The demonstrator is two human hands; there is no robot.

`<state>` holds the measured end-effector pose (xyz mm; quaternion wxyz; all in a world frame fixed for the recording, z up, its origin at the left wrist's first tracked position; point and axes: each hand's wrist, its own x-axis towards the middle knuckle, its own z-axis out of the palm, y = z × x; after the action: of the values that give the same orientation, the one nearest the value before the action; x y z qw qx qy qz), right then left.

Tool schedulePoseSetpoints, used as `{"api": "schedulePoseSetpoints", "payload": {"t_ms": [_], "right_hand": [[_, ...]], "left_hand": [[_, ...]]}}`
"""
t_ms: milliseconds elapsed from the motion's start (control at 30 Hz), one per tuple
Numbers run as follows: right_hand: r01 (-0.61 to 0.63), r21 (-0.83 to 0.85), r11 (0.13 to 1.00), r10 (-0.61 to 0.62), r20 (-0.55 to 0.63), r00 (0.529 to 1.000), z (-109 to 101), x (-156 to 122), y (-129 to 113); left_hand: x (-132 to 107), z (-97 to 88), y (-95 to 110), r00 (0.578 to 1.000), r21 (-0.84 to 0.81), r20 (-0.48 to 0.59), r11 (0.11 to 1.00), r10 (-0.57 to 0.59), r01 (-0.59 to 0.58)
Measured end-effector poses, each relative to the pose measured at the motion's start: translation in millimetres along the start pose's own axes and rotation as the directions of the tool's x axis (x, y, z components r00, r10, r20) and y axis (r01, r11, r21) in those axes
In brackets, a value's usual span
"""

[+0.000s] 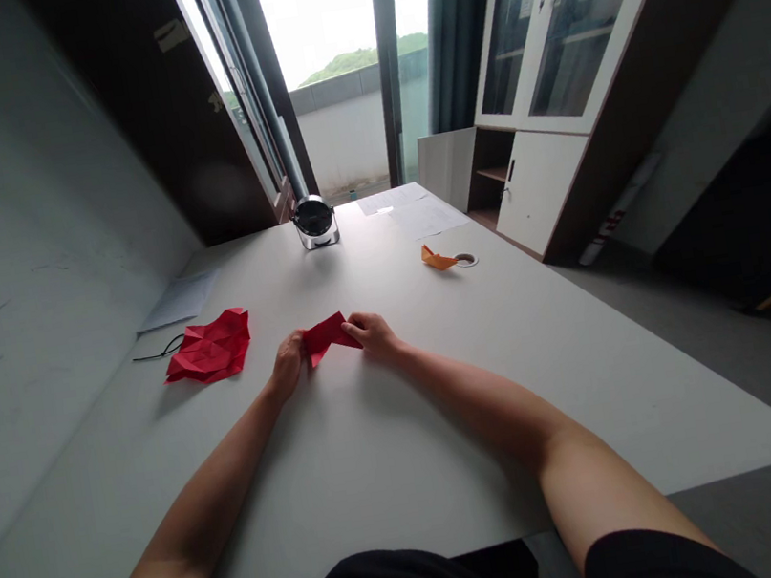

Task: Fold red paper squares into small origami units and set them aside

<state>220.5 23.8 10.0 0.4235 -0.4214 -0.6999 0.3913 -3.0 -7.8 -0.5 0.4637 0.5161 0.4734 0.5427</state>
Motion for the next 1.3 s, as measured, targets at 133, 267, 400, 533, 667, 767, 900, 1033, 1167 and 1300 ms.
{"api": "schedulePoseSetpoints", "payload": {"t_ms": [133,267,400,533,667,767,900,1033,1167,1300], "right_hand": [[-0.012,0.001,1.000,0.012,-0.013,1.000,0.1,-0.1,0.4],[-0.010,0.011,1.000,0.010,-0.024,1.000,-0.4,0.9,1.9],[-0.038,0.053,0.998,0.038,0.000,0.999,-2.0,2.3,2.2],[-0.114,0.175,0.978,0.102,0.080,0.992,-2.5,1.7,-0.5],[-0.168,0.297,0.940,0.124,0.162,0.979,-3.3,-0.5,-6.3],[-0.202,0.303,0.931,0.154,0.176,0.972,-5.6,-1.6,-11.5],[-0.219,0.265,0.939,0.163,0.217,0.962,-8.5,-2.6,-16.7],[-0.200,0.263,0.944,0.136,0.244,0.960,-5.7,-3.7,-16.0],[-0.136,0.318,0.938,0.085,0.169,0.982,1.9,-1.4,-5.9],[-0.073,0.354,0.933,0.049,0.076,0.996,5.5,2.8,5.3]], "left_hand": [[0.3,0.3,2.7,1.000,-0.078,0.002,0.997,-0.005,0.005],[-0.6,0.9,5.0,1.000,-0.085,0.026,0.996,0.006,-0.004],[-2.2,2.2,5.5,0.996,-0.076,0.066,0.996,0.057,-0.052],[-3.0,1.9,4.0,0.990,-0.020,0.091,0.994,0.111,-0.110],[-2.9,0.6,2.1,0.984,0.077,0.081,0.984,0.155,-0.162],[-3.7,0.4,3.0,0.978,0.146,0.075,0.968,0.193,-0.202],[-6.9,1.7,8.7,0.964,0.274,0.068,0.924,0.258,-0.267],[-9.4,1.7,13.8,0.962,0.327,0.035,0.907,0.270,-0.266],[-9.0,-0.7,13.8,0.969,0.305,-0.011,0.924,0.247,-0.232],[-6.6,-2.7,9.8,0.976,0.242,-0.016,0.948,0.216,-0.206]]}}
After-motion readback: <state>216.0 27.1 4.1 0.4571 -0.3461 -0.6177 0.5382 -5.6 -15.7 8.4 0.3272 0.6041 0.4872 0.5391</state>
